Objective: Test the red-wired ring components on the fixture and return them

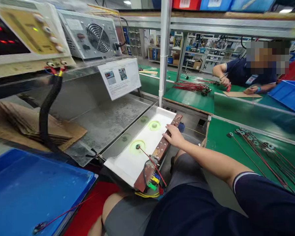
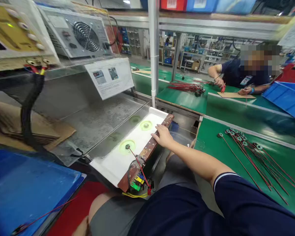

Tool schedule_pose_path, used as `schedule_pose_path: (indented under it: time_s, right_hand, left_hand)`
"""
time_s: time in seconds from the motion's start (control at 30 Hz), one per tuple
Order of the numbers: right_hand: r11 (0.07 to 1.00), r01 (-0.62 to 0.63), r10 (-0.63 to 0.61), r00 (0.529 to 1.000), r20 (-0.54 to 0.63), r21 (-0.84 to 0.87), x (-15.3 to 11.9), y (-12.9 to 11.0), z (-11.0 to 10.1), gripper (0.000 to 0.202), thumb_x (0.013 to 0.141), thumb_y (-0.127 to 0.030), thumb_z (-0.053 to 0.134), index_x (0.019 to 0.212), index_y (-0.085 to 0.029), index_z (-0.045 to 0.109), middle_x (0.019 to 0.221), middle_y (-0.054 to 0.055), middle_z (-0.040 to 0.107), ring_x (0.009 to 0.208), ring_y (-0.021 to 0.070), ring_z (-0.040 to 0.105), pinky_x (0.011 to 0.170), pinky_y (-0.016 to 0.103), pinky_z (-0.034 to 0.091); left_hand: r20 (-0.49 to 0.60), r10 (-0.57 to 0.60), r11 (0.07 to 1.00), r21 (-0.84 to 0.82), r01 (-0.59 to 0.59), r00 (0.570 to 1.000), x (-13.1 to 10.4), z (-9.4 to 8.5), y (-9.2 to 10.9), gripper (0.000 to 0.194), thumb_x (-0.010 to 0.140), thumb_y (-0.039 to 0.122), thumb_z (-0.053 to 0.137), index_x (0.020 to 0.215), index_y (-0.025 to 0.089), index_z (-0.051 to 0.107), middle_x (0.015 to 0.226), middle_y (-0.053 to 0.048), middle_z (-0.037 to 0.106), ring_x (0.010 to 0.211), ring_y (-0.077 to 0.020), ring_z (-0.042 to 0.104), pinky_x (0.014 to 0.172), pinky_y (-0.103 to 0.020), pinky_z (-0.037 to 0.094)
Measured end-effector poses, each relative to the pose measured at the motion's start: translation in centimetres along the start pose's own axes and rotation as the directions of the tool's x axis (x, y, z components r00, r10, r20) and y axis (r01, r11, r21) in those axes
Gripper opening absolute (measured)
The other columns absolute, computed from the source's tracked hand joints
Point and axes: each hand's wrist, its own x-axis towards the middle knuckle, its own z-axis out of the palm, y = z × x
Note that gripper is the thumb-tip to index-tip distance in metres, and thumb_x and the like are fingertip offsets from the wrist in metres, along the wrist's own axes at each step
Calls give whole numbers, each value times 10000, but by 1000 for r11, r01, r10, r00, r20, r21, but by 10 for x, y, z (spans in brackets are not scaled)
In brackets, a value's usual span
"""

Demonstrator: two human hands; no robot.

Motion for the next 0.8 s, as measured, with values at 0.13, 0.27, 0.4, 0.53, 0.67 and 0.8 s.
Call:
schedule_pose_path:
  time_s: [0.13, 0.27, 0.4, 0.53, 0.67, 0.8]
  right_hand:
    - [999, -23, 23, 1000, 4, 43, 1, 1, 0, 543, 938, -491, 573, 1316, -102, 610, 1415, 217, 550, 1325, 322, 506, 1140, 515, 367]
    - [992, -56, 56, 998, 9, 110, 2, 1, 0, 519, 955, -473, 553, 1321, -108, 605, 1398, 220, 563, 1324, 310, 508, 1139, 513, 364]
    - [986, -80, 81, 997, 3, 146, 3, -1, -2, 484, 961, -453, 553, 1291, -106, 624, 1382, 213, 578, 1307, 306, 523, 1132, 508, 371]
    - [986, -85, 85, 996, 11, 141, 3, -1, -3, 466, 966, -443, 556, 1268, -97, 637, 1378, 199, 585, 1292, 289, 533, 1131, 478, 373]
    - [987, -90, 88, 996, 19, 136, 3, -1, -4, 444, 966, -427, 563, 1251, -98, 644, 1377, 193, 588, 1293, 290, 528, 1131, 477, 362]
    - [987, -89, 84, 996, 44, 135, 4, -4, -9, 423, 974, -417, 550, 1240, -102, 648, 1374, 187, 594, 1281, 297, 533, 1114, 481, 366]
  left_hand:
    - [30, 118, 993, 19, -119, 993, -16, -6, 10, 263, 517, 281, 773, 688, 150, 621, 585, -47, 653, 543, -187, 616, 477, -275, 506]
    - [176, 274, 954, 76, -290, 946, -79, -13, 45, 531, 373, 428, 890, 756, 132, 674, 642, -58, 671, 627, -182, 622, 531, -241, 522]
    - [465, 313, 868, 215, -448, 828, -172, 5, 76, 547, 570, 538, 869, 931, 158, 712, 778, -74, 712, 652, -182, 612, 536, -251, 510]
    - [688, 220, 846, 219, -487, 692, -237, 55, 67, 515, 707, 538, 791, 1004, 125, 710, 846, -132, 730, 483, -123, 521, 410, -234, 378]
    - [747, 158, 921, 124, -369, 645, -258, 112, 35, 581, 716, 507, 792, 1107, 93, 683, 1112, -247, 712, 512, -141, 583, 401, -239, 403]
    - [703, 147, 988, -69, -139, 695, -266, 151, 19, 463, 693, 363, 834, 1025, 66, 707, 1059, -236, 729, 480, -72, 522, 393, -178, 381]
